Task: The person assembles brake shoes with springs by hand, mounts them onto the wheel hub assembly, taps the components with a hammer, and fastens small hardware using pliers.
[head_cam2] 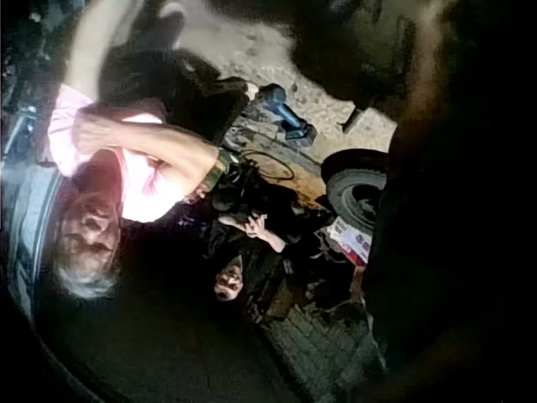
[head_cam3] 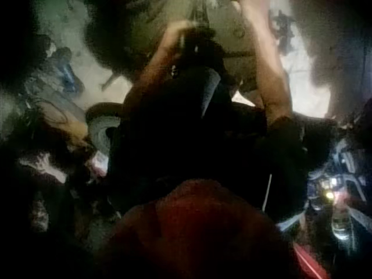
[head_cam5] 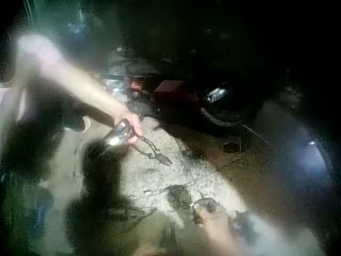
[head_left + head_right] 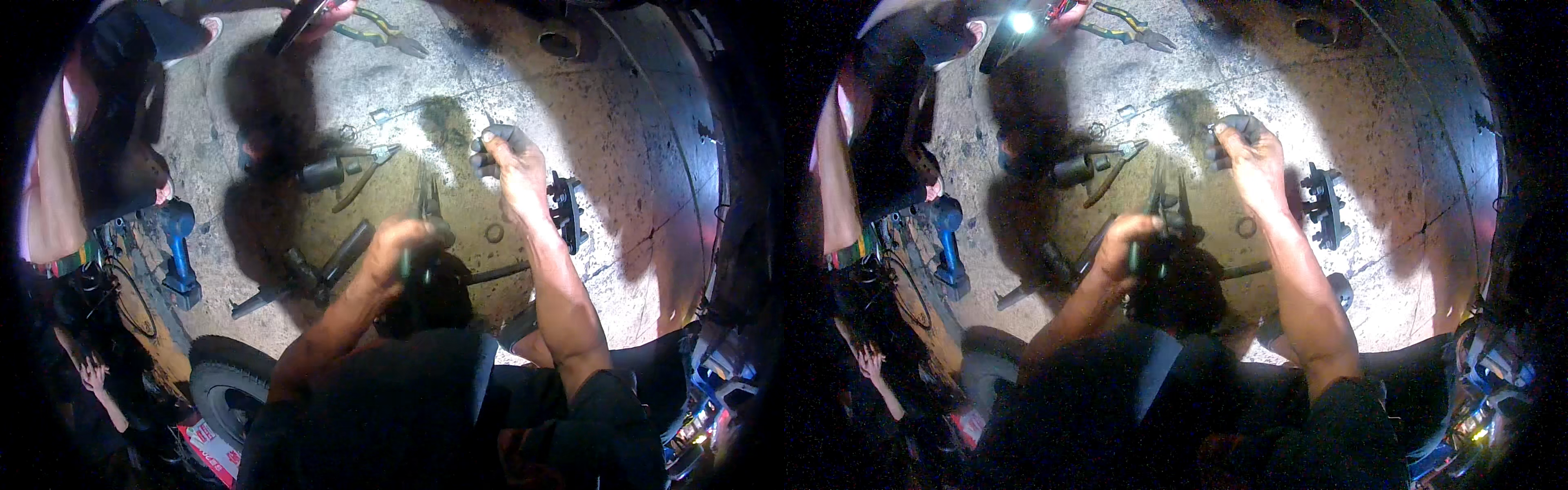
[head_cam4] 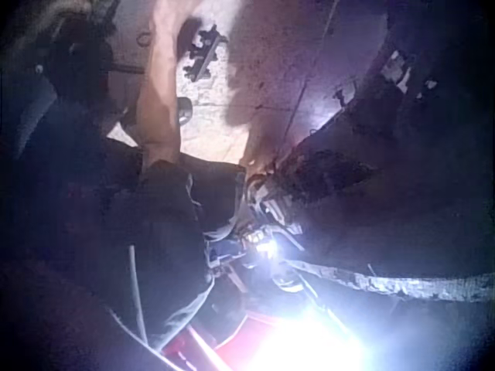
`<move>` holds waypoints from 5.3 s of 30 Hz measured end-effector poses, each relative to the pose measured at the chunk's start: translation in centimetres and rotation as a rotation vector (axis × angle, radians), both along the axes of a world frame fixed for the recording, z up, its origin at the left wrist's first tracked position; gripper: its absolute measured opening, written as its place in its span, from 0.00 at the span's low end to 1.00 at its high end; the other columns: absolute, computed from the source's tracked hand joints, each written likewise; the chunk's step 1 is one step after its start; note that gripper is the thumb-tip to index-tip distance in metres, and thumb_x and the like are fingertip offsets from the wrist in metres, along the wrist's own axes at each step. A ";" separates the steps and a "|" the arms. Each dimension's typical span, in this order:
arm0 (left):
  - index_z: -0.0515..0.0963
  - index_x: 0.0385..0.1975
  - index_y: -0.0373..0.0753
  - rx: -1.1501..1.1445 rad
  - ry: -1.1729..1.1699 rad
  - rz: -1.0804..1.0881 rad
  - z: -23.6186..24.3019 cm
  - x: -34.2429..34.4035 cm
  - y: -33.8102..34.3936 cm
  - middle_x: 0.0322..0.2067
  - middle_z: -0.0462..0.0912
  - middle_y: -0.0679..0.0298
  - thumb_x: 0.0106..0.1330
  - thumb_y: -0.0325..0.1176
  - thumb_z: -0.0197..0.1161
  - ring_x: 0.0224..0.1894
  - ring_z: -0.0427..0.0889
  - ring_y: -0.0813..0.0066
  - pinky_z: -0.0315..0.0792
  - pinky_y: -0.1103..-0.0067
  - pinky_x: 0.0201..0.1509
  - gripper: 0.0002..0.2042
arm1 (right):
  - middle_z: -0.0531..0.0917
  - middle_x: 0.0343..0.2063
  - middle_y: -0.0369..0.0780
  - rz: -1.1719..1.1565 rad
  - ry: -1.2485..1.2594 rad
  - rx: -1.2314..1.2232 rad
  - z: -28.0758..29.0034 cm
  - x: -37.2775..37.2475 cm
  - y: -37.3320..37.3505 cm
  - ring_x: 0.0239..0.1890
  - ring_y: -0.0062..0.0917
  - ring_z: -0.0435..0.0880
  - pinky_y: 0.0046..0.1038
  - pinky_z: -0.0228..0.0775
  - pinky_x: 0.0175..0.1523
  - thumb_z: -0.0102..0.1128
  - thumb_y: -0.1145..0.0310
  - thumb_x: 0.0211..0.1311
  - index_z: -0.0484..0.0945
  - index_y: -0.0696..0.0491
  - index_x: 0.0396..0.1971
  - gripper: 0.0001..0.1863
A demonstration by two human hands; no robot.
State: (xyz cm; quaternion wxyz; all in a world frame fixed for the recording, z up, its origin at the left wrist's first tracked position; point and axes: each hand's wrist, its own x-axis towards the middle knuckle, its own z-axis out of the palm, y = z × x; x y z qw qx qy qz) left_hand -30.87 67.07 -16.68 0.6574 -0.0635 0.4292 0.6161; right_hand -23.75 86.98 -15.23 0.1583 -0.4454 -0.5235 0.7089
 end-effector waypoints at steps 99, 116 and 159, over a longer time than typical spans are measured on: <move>0.60 0.59 0.34 0.280 0.271 -0.162 4.4 -1.9 2.8 0.52 0.72 0.54 0.39 0.30 0.62 0.51 0.74 0.63 0.72 0.71 0.48 0.39 | 0.78 0.27 0.32 -0.061 0.149 0.287 2.2 -1.4 0.3 0.28 0.13 0.75 0.18 0.71 0.34 0.57 0.75 0.62 0.76 0.57 0.34 0.03; 0.59 0.60 0.33 0.290 0.220 -0.145 4.2 -1.8 2.7 0.52 0.72 0.52 0.39 0.29 0.62 0.50 0.75 0.62 0.73 0.71 0.47 0.40 | 0.78 0.26 0.33 -0.077 0.161 0.265 2.1 -1.4 0.2 0.27 0.14 0.76 0.18 0.72 0.33 0.56 0.75 0.62 0.76 0.58 0.33 0.03; 0.58 0.60 0.30 0.214 -0.002 -0.013 6.3 -2.0 2.8 0.53 0.70 0.44 0.39 0.34 0.64 0.55 0.72 0.48 0.67 0.58 0.56 0.42 | 0.76 0.28 0.32 0.051 0.241 0.339 1.4 -0.7 0.7 0.29 0.13 0.73 0.17 0.69 0.36 0.55 0.76 0.63 0.74 0.57 0.35 0.02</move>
